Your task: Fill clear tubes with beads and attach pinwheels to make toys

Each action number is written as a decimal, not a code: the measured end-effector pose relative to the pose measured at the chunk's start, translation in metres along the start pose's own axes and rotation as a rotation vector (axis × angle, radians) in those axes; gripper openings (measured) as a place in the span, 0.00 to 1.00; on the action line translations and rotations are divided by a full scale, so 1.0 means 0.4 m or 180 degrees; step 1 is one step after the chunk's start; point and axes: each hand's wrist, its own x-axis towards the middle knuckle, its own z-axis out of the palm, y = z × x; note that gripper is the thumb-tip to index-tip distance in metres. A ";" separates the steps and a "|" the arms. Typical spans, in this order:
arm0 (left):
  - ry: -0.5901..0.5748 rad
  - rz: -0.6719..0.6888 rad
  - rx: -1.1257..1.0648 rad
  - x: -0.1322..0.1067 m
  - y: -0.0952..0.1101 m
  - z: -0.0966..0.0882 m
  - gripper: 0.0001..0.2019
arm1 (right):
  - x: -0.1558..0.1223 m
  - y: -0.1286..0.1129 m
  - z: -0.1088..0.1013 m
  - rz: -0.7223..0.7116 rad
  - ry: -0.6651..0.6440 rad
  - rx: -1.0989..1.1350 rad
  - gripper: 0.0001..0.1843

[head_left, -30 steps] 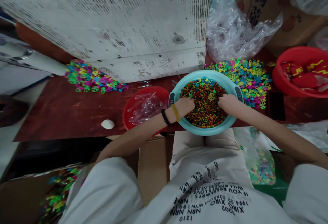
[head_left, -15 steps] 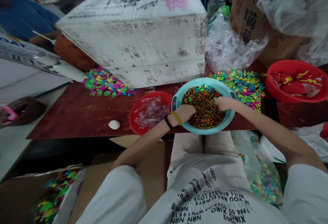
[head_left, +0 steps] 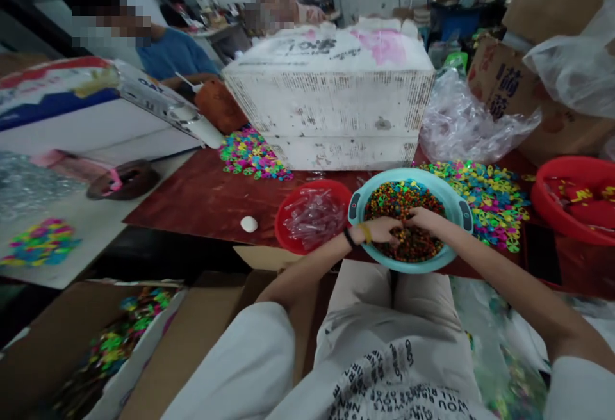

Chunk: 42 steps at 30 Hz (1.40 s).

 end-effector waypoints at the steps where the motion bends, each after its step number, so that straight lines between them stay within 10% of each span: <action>1: 0.0106 -0.0023 -0.0379 -0.016 -0.014 -0.007 0.12 | -0.016 0.011 0.000 0.0108 0.0010 0.0167 0.07; 7: 0.0695 -0.0619 -0.3144 -0.065 -0.052 -0.005 0.14 | -0.094 0.023 0.013 0.0321 0.0679 0.1738 0.16; 16: 0.1107 -0.0781 -0.4532 -0.054 -0.019 0.016 0.18 | -0.092 -0.005 0.096 -0.0256 0.1109 0.2894 0.27; 25: 0.1616 -0.0551 -0.3905 -0.030 -0.011 0.040 0.16 | -0.093 -0.005 0.096 -0.0301 0.1042 0.2907 0.12; 33: 0.1851 -0.0319 -0.3626 -0.034 0.004 0.045 0.24 | -0.077 0.022 0.118 -0.0566 0.1593 0.2119 0.23; 42: 0.2472 -0.0162 -0.1457 -0.048 0.031 0.050 0.17 | -0.086 0.025 0.113 -0.0547 0.1792 0.1752 0.19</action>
